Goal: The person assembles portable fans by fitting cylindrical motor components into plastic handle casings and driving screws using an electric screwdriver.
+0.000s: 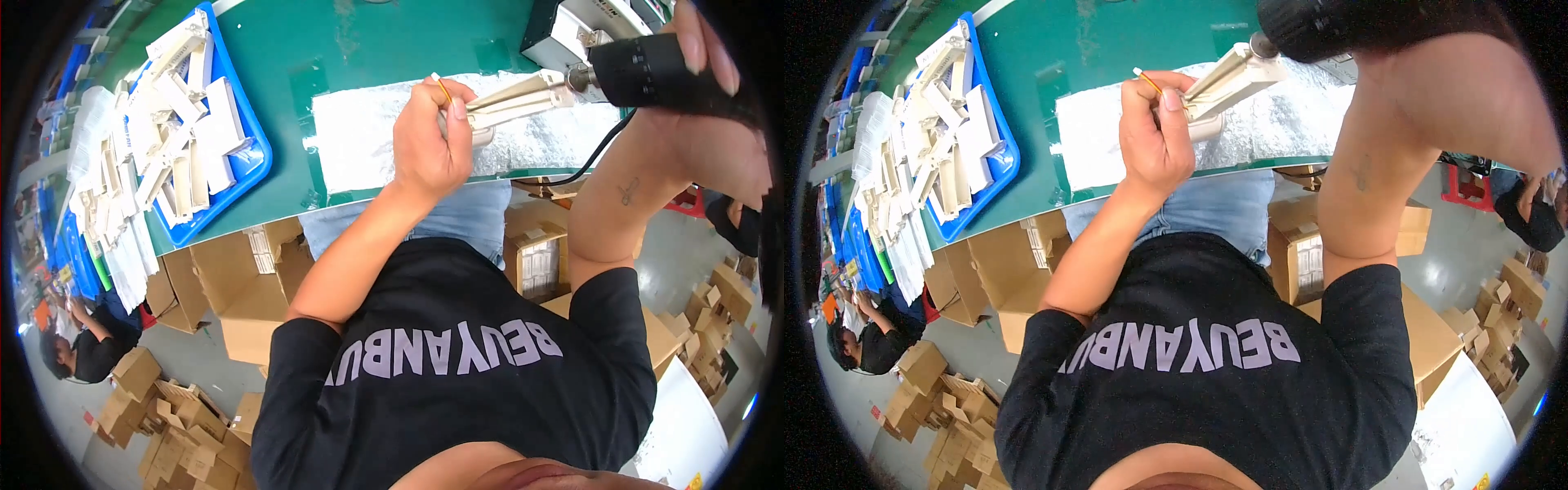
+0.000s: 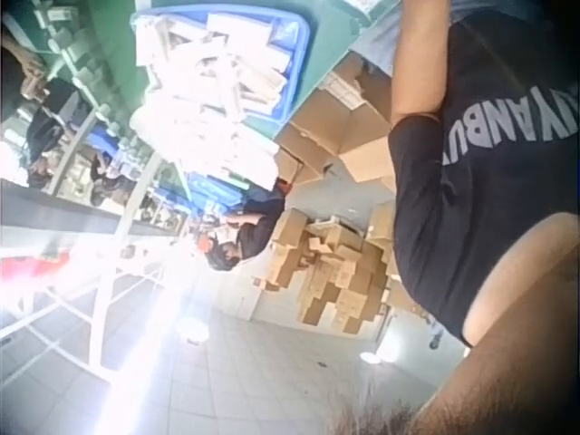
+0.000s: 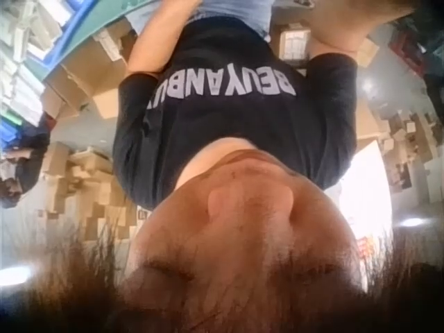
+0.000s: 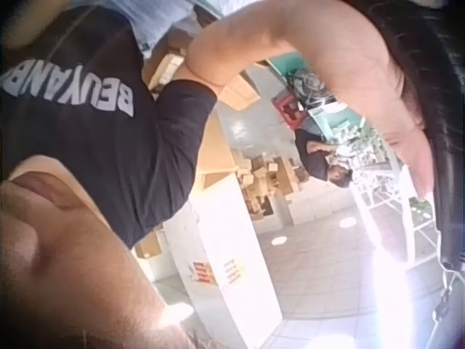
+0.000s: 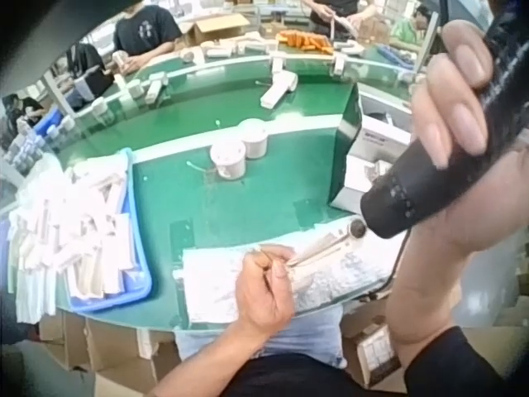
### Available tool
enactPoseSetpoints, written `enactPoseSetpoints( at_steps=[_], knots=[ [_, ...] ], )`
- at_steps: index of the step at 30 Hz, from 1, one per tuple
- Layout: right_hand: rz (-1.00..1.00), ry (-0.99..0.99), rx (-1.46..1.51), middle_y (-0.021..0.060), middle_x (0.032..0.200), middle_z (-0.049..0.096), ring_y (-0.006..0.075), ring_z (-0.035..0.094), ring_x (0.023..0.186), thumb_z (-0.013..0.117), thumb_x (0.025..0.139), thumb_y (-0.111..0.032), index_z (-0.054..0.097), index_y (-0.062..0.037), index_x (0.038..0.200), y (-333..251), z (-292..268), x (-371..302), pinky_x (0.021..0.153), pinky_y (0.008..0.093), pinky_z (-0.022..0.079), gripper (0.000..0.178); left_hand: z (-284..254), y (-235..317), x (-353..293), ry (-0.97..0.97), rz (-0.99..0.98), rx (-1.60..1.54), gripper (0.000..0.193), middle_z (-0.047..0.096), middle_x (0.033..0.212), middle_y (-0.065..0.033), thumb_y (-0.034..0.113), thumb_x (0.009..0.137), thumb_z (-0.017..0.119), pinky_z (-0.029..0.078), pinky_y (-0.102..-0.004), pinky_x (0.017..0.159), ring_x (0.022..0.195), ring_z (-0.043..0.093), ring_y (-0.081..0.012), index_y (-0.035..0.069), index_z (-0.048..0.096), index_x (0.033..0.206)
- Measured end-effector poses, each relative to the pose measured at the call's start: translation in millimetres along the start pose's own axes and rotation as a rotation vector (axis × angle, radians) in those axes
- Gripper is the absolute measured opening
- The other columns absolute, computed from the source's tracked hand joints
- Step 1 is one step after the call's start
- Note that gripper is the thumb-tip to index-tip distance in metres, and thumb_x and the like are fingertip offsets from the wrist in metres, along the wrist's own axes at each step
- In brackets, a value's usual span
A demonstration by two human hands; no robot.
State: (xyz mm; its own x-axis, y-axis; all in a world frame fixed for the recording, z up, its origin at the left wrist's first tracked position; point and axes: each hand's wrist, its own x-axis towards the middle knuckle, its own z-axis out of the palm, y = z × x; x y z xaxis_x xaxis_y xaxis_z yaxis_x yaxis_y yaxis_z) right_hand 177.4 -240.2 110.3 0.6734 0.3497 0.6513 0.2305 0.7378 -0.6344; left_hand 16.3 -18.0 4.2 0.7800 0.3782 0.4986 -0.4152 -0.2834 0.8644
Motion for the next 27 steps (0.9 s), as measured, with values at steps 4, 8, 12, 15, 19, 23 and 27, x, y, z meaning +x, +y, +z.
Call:
enactPoseSetpoints(
  at_steps=[4, 8, 12, 15, 19, 23, 27],
  knots=[
    [-0.122, -0.14, 0.029, 0.0089, 0.092, 0.052, 0.0127, 0.052, 0.065, 0.046, 0.092, -0.064, 0.028, -0.0055, 0.143, 21.7, 106.0, 17.4, 0.056, 0.0279, 0.044, 0.08, -4.3, -2.4, -6.5, -0.001, 0.059, 0.107, 0.002, 0.063, 0.088, -0.0169, -0.001, 0.092, 0.05, 0.048, -0.0374, 0.067, 0.07, 0.059, -0.0321, 0.0, 0.048, 0.092],
    [-0.219, -0.219, -0.005, 0.0103, 0.094, 0.052, 0.0139, 0.052, 0.065, 0.044, 0.092, -0.066, 0.022, -0.0065, 0.147, 15.6, 126.5, 37.1, 0.056, 0.0291, 0.044, 0.084, -2.0, -1.5, -10.9, -0.024, -0.008, -0.012, 0.001, 0.063, 0.089, -0.0167, 0.0, 0.093, 0.05, 0.048, -0.0368, 0.071, 0.073, 0.06, -0.03, 0.0, 0.049, 0.093],
    [-0.276, -0.121, -0.019, 0.0146, 0.102, 0.05, 0.0184, 0.052, 0.077, 0.049, 0.09, -0.065, 0.025, -0.0062, 0.147, -4.9, 119.6, 37.7, 0.07, 0.0333, 0.045, 0.086, -2.7, 6.6, -1.8, -0.12, -0.134, -0.084, 0.006, 0.065, 0.091, -0.0154, 0.006, 0.097, 0.05, 0.048, -0.0349, 0.073, 0.077, 0.062, -0.0258, 0.001, 0.051, 0.094],
    [-0.307, -0.194, 0.217, 0.0161, 0.112, 0.048, 0.0189, 0.049, 0.09, 0.061, 0.087, -0.056, 0.042, 0.0054, 0.128, -66.8, 103.7, 47.3, 0.082, 0.0333, 0.043, 0.076, -10.6, 13.2, 0.9, -0.114, -0.332, -0.125, 0.01, 0.067, 0.094, -0.0157, 0.011, 0.098, 0.051, 0.05, -0.0334, 0.081, 0.089, 0.067, -0.0249, 0.001, 0.053, 0.096],
    [-0.479, 0.219, -0.721, 0.0123, 0.096, 0.054, 0.0164, 0.053, 0.07, 0.054, 0.094, -0.04, 0.047, 0.0045, 0.123, -58.0, 107.4, 68.0, 0.062, 0.0287, 0.046, 0.053, -4.6, 0.1, 6.8, -0.078, -0.188, -0.136, 0.009, 0.068, 0.093, -0.015, 0.009, 0.097, 0.052, 0.051, -0.0354, 0.084, 0.092, 0.067, -0.0272, 0.0, 0.053, 0.095],
    [-0.73, 0.027, -0.991, 0.0055, 0.081, 0.059, 0.0095, 0.057, 0.057, 0.059, 0.097, -0.012, 0.051, 0.0007, 0.119, -29.3, 79.0, 100.1, 0.049, 0.0222, 0.049, 0.026, -3.6, -2.8, 7.6, -0.043, -0.025, -0.121, 0.007, 0.068, 0.09, -0.0134, 0.006, 0.096, 0.052, 0.051, -0.0393, 0.088, 0.094, 0.066, -0.0278, 0.0, 0.051, 0.092],
    [-0.779, 0.056, -1.032, 0.0031, 0.079, 0.059, 0.0087, 0.056, 0.056, 0.06, 0.097, -0.013, 0.053, -0.0008, 0.113, -15.1, 74.3, 103.6, 0.047, 0.0219, 0.047, 0.021, -5.8, -5.6, 3.5, -0.061, 0.018, -0.16, 0.005, 0.068, 0.09, -0.0131, 0.005, 0.096, 0.05, 0.05, -0.0386, 0.089, 0.093, 0.065, -0.0269, 0.0, 0.051, 0.094]
  ],
)
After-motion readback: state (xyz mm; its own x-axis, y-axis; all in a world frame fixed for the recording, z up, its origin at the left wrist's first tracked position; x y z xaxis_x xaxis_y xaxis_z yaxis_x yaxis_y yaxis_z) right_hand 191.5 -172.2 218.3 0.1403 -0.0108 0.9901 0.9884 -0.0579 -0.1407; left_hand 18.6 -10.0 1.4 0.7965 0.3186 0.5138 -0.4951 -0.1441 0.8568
